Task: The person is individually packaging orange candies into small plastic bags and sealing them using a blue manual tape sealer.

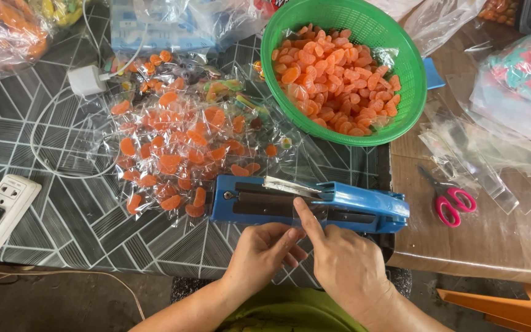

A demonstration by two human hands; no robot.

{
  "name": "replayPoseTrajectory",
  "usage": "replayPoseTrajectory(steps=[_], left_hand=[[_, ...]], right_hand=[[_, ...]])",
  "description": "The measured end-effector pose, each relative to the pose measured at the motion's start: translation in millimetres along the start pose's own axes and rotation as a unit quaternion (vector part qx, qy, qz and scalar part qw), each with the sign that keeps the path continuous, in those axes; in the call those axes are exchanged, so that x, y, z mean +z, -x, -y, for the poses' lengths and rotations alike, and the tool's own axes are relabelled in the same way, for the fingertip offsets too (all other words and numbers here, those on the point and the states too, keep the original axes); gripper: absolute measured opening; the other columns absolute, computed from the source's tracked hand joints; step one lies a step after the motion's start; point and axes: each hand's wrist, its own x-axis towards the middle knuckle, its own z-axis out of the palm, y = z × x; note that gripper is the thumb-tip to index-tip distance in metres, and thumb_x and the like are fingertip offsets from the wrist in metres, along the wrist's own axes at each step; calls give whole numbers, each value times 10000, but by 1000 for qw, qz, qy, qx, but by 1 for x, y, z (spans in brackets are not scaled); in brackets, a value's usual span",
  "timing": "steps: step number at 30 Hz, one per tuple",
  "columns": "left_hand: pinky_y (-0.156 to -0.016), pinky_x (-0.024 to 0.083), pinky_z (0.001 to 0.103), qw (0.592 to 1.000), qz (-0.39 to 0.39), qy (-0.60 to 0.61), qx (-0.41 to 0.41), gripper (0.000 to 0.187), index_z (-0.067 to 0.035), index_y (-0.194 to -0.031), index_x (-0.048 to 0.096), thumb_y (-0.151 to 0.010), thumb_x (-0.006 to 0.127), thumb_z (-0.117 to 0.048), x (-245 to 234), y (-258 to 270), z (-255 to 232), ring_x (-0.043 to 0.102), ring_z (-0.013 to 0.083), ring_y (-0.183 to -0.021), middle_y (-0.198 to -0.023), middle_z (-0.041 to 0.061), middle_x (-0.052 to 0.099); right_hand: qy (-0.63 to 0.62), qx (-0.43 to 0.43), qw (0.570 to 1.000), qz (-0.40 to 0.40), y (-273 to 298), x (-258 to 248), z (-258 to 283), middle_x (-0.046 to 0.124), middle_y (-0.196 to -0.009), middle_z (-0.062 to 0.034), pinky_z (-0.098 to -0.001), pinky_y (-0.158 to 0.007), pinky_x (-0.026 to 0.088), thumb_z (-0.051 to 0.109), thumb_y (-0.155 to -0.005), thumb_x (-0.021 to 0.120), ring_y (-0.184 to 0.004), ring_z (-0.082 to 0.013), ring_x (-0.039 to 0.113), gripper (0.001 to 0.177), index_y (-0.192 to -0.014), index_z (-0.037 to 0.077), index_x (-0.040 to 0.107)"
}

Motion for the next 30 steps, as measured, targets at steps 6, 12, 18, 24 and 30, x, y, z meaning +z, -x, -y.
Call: replayPoseTrajectory(steps=[6, 12, 18, 24, 30], left_hand=[[-644, 620, 297, 1000, 0, 6, 4, 520, -30, -1178, 802, -945, 609, -453, 1, 0, 1, 743, 141, -639, -806, 84, 834], [-640, 613, 278, 1000, -3, -8, 12, 528, -72, -1218, 802, -943, 589, -468, 3, 1, -5, 731, 125, -624, -788, 72, 830], [-644, 611, 279, 1000, -9, -9, 0, 496, -63, -1173, 808, -929, 629, -455, 7, 0, -6, 735, 120, -624, -787, 76, 838], [-627, 597, 271, 999, -8, -37, -4, 440, -100, -1175, 825, -948, 629, -422, 3, 5, -16, 743, 109, -636, -784, 54, 844], [-613, 549, 317, 998, 4, -12, 63, 327, -82, -1159, 822, -1012, 619, -291, 2, 5, -10, 634, 144, -641, -733, 36, 726]], right_hand=[[8, 58, 998, -14, 11, 2, -17, 684, -633, 64, -402, -374, 550, 182, -882, 578, -455, -204, 660, 746, -1573, 385, 381], [49, 87, 993, -65, 26, 8, -23, 631, -611, 41, -412, -345, 500, 179, -887, 582, -450, -225, 626, 655, -1514, 331, 477], [60, 31, 993, -100, 25, 8, -20, 609, -608, 45, -345, -358, 481, 145, -854, 611, -486, -169, 617, 647, -1486, 241, 510], [-197, 89, 974, -66, 36, -7, -37, 810, -925, 63, -345, -423, 548, 238, -968, 556, -585, -147, 739, 339, -1284, 174, 664], [-644, 253, 709, 133, 10, -5, -29, 866, -982, -83, -341, -588, 671, 257, -976, 537, -621, -241, 791, 424, -1289, 63, 747]])
